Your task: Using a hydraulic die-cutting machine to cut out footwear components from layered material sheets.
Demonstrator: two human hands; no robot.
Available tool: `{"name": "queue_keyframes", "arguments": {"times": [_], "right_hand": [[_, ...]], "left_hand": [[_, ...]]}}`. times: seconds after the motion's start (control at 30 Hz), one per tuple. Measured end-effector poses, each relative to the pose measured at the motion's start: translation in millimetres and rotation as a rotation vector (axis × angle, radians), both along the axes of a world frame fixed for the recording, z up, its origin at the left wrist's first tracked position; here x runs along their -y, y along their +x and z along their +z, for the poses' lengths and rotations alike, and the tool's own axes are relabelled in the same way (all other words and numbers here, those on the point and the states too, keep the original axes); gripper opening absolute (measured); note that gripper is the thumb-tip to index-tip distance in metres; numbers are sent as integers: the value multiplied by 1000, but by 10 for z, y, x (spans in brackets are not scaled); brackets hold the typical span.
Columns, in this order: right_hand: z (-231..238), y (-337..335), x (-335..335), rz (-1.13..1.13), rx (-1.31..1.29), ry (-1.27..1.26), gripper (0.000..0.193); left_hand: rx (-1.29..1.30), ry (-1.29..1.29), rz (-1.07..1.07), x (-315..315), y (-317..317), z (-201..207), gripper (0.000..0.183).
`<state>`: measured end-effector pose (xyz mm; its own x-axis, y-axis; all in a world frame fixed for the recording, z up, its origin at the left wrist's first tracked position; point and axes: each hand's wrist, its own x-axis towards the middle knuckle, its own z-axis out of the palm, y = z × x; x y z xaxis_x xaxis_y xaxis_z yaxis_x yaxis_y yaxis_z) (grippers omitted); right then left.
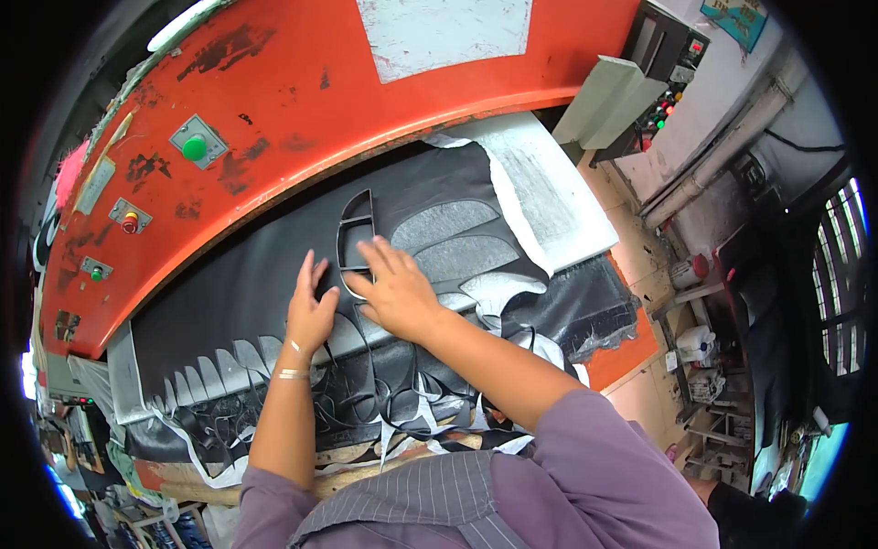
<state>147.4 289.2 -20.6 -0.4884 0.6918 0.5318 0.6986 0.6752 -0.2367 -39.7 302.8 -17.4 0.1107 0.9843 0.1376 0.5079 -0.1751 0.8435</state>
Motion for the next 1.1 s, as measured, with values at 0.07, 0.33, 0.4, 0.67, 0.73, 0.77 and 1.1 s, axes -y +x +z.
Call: {"name": "queue_keyframes", "arguments": {"times": [0.07, 0.33, 0.4, 0.67, 0.73, 0.77, 1.1], "right_hand": [[37, 33, 137, -319, -218, -82, 46], [-189, 92, 213, -293, -201, -49, 50], [-195, 130, 223, -276, -227, -47, 49], [-186, 192, 198, -270, -242, -10, 48], [-196, 200, 196, -279, -241, -25, 52], [-178, 201, 195, -269, -239, -51, 56], [494, -66, 506, -254, -278, -141, 55]], "left_hand": [[9, -43, -26, -68, 38, -65, 74], [-381, 66, -150, -133, 103, -111, 82], [-380, 56, -173, -115, 94, -81, 82], [-457, 135, -166, -87, 181, -41, 79], [-451, 153, -154, -95, 150, -65, 79], [-393, 152, -174, -98, 124, -77, 79], [230, 427, 647, 89, -2535, 399, 24]]}}
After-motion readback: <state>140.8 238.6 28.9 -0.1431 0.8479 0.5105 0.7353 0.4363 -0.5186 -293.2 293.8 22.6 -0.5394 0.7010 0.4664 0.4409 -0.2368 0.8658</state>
